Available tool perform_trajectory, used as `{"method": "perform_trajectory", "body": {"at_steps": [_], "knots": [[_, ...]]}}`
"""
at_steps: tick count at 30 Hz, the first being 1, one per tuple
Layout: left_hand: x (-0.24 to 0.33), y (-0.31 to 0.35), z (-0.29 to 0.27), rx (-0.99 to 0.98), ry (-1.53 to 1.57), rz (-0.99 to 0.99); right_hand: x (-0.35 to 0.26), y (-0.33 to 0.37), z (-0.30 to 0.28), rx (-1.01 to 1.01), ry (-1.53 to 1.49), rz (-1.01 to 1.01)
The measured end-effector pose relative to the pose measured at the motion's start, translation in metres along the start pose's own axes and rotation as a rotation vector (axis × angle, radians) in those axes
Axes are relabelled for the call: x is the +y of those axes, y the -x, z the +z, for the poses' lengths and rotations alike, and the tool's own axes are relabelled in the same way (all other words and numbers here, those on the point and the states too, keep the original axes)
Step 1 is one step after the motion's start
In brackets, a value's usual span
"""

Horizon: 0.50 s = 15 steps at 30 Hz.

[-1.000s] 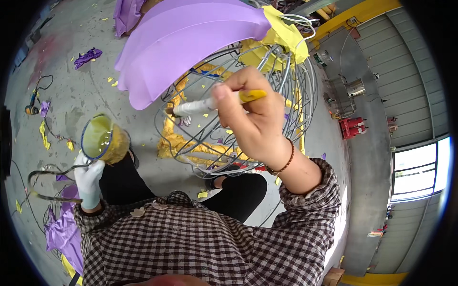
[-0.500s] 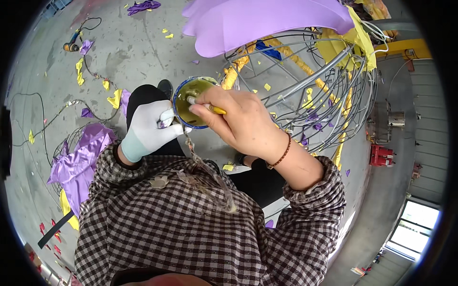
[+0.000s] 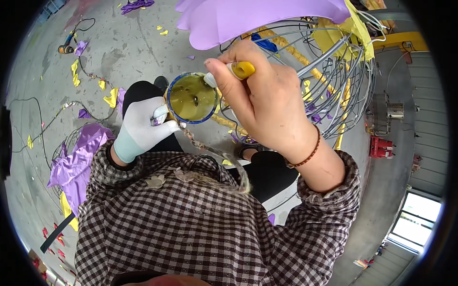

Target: Painting a cage-like metal frame structure using yellow paint and a brush.

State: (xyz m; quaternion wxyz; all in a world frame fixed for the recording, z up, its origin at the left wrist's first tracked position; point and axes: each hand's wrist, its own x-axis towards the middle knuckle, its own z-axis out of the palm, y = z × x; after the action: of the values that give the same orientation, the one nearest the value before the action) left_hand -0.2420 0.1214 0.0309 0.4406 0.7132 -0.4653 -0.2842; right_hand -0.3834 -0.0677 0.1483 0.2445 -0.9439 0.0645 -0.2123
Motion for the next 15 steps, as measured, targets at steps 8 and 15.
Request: {"method": "perform_trajectory", "body": {"at_steps": [8, 15], "knots": [[0.0, 0.004, -0.002, 0.083, 0.018, 0.032, 0.0, 0.008, -0.017, 0.022, -0.052, -0.087], [-0.007, 0.002, -0.01, 0.014, -0.081, -0.009, 0.026, 0.024, -0.021, 0.012, -0.086, 0.017]]}}
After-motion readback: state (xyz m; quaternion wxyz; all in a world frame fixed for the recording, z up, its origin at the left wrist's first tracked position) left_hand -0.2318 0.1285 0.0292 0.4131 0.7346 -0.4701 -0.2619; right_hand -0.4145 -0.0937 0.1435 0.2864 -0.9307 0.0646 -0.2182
